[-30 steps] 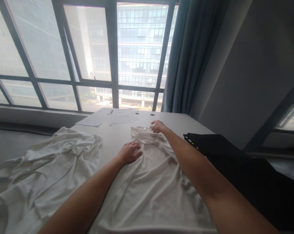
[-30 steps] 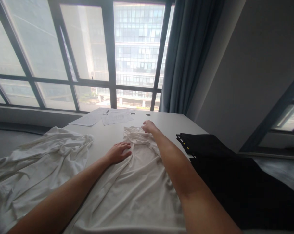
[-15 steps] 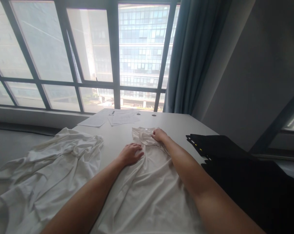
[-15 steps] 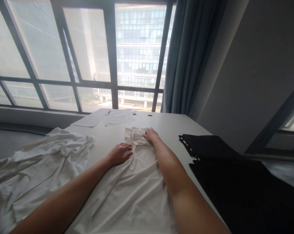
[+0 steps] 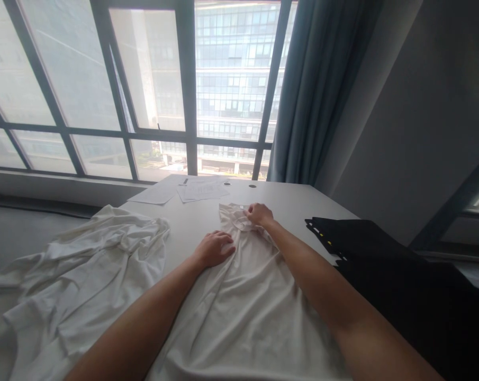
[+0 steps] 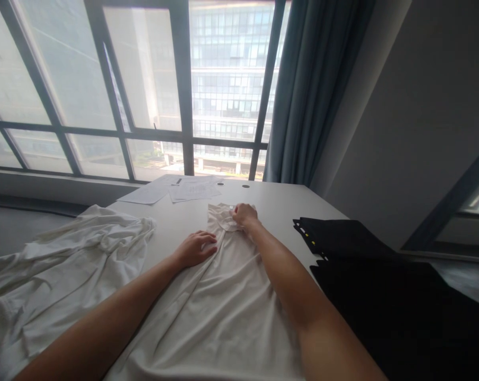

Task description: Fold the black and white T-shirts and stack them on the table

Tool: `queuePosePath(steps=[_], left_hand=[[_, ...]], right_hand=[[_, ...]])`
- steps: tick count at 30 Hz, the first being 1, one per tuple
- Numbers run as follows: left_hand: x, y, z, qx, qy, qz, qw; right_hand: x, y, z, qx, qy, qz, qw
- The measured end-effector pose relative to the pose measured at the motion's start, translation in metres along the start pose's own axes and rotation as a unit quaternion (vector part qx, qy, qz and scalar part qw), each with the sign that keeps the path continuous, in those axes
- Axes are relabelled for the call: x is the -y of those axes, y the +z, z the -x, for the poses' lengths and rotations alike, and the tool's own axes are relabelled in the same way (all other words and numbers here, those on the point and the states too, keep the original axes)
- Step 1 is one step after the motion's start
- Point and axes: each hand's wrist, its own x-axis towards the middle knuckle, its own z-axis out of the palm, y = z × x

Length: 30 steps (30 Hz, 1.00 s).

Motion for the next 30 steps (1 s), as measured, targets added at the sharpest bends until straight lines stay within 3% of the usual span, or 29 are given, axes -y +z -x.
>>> queuePosePath(steps=[3, 9, 15, 17, 19, 20, 24, 30], left_hand=[[0.0, 0.001, 0.0, 0.001, -0.003, -0.004, 1.0], [0.001, 0.001, 0.0, -0.003, -0.001, -0.007, 1.0], [0.002, 0.002, 0.0, -0.004, 0.001, -0.005, 1.0], [0.002, 0.002, 0.0, -0.006, 0.0, -0.007, 1.0], [0.002, 0.003, 0.0, -0.007, -0.001, -0.008, 1.0], [0.002, 0.003, 0.0, -0.007, -0.002, -0.008, 1.0], [0.001, 0.002, 0.0, 0.001, -0.006, -0.005, 1.0], [0.0, 0.001, 0.0, -0.002, -0.003, -0.006, 1.0]], right_hand=[[0.016, -0.001, 0.014, 0.076, -0.052, 0.055, 0.994], [0.023, -0.003, 0.011, 0.114, -0.032, 0.063, 0.991], [0.021, -0.005, -0.005, -0.007, 0.048, -0.134, 0.99], [0.022, -0.003, -0.004, 0.041, 0.017, -0.16, 0.986], [0.022, 0.0, -0.002, 0.113, -0.027, -0.149, 0.982], [0.02, 0.001, -0.001, 0.116, -0.039, -0.131, 0.984], [0.011, 0.002, -0.008, -0.009, -0.03, -0.022, 0.999], [-0.003, 0.014, -0.033, 0.055, -0.048, 0.052, 0.996]])
